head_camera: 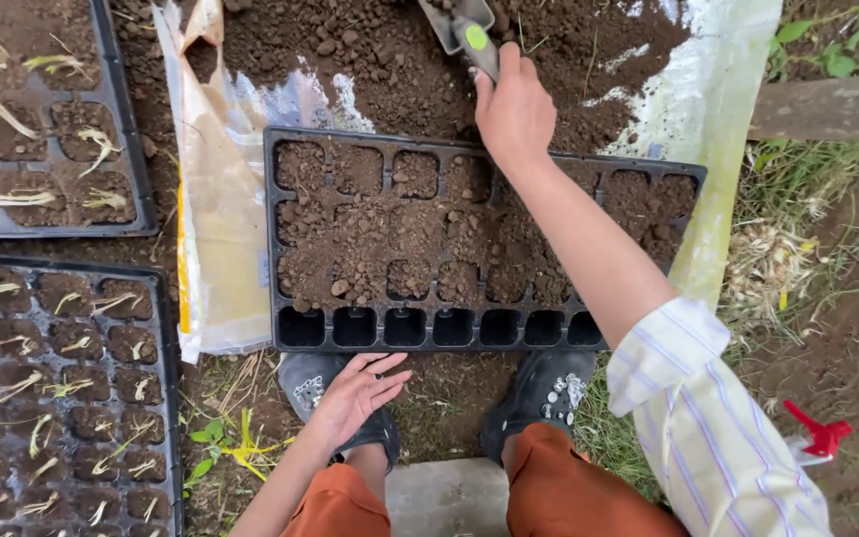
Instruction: Filling a plastic seedling tray with soil using a hand trowel in an outdoor garden setting.
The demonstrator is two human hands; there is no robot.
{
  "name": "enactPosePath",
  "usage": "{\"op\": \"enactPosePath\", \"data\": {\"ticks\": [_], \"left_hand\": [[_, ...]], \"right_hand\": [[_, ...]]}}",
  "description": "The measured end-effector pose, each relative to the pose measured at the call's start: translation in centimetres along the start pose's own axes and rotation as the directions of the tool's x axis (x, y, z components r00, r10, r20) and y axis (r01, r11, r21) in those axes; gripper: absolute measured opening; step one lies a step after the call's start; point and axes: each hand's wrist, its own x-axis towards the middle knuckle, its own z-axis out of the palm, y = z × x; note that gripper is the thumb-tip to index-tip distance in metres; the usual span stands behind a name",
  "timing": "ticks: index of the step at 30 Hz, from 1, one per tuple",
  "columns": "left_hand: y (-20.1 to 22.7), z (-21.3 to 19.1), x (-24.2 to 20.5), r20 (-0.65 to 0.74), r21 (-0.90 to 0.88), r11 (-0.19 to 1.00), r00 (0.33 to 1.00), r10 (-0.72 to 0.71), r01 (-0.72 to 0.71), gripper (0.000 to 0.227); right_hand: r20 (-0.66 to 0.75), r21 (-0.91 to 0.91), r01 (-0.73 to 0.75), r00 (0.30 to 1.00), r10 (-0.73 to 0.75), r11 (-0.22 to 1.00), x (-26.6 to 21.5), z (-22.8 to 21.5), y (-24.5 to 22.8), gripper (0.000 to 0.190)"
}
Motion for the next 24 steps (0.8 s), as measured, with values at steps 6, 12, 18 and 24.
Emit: {"op": "enactPosePath", "data": {"ticks": [6,12,18,24], "left_hand": [[0.1,0.2,0.2,0.008,-0.002,1.0,1.0,0.001,-0.001,0.025],[-0.5,-0.8,0.9,0.049,-0.014,0.999,0.998,0.039,-0.038,0.027],[-0.8,-1.4,1.4,0.062,-0.017,0.999,0.997,0.048,-0.047,0.03],[-1.6,-2.9,1.9,0.112,-0.013,0.997,0.99,0.081,-0.08,0.032]], "right_hand": [[0.001,0.029,0.063,0.998,-0.063,0.998,-4.4,-5.6,4.1,0.028],[0.01,0.082,-0.061,0.998,0.06,0.995,-16.6,-10.8,9.3,0.043],[0.076,-0.009,-0.4,0.913,0.4,0.916,-30.6,-16.2,14.0,0.044],[0.135,-0.238,-0.609,0.751,0.646,0.757,-40.3,-20.8,15.5,0.04]]}}
